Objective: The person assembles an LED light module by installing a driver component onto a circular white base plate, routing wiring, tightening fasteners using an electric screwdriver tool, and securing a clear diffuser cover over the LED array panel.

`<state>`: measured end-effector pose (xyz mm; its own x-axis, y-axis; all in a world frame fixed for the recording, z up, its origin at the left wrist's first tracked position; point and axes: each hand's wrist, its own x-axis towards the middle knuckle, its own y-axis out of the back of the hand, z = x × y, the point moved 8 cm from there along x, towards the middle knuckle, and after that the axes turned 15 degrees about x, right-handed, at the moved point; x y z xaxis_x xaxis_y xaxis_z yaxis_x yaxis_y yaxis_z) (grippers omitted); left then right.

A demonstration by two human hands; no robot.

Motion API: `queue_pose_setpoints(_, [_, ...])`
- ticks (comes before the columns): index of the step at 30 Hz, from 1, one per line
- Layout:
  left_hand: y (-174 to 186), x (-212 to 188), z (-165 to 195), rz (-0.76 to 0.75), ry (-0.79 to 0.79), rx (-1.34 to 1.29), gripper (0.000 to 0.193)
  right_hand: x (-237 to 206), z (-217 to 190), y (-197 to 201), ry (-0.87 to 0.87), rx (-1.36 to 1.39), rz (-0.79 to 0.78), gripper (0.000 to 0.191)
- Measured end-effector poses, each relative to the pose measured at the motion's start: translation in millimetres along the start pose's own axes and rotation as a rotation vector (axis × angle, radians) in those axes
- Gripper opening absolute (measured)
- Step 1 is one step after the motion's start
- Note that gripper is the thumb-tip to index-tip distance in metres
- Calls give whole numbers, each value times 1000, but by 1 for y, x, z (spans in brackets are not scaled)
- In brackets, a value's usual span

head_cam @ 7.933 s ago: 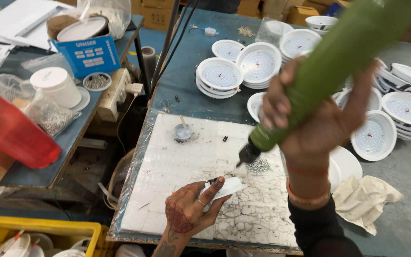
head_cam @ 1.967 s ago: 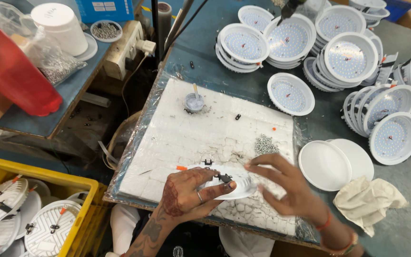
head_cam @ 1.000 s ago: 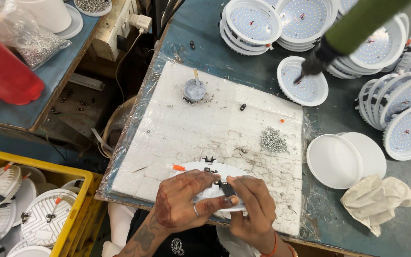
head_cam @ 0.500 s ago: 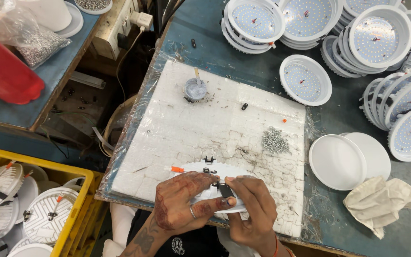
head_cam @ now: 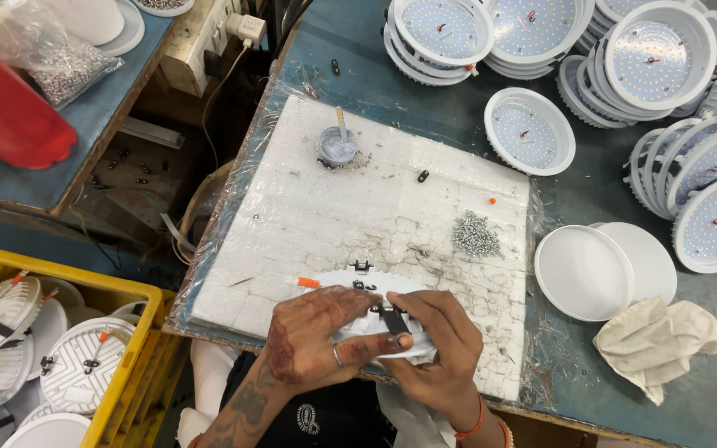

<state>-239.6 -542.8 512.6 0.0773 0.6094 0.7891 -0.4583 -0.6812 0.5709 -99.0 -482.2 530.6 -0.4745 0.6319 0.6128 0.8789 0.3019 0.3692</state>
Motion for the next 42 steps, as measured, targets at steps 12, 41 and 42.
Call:
queue_pose_setpoints(12, [-1,5,-2,-31,-14,-13,41,3,-2,0,86,-41,-42,51])
queue_pose_setpoints(41, [8,-3,-15,12,2,-210,56,-5,9,-3,132,63,-157,57])
queue_pose_setpoints(42, [8,-3,-15,5,2,-216,56,-5,11,-3,121,53,-147,55])
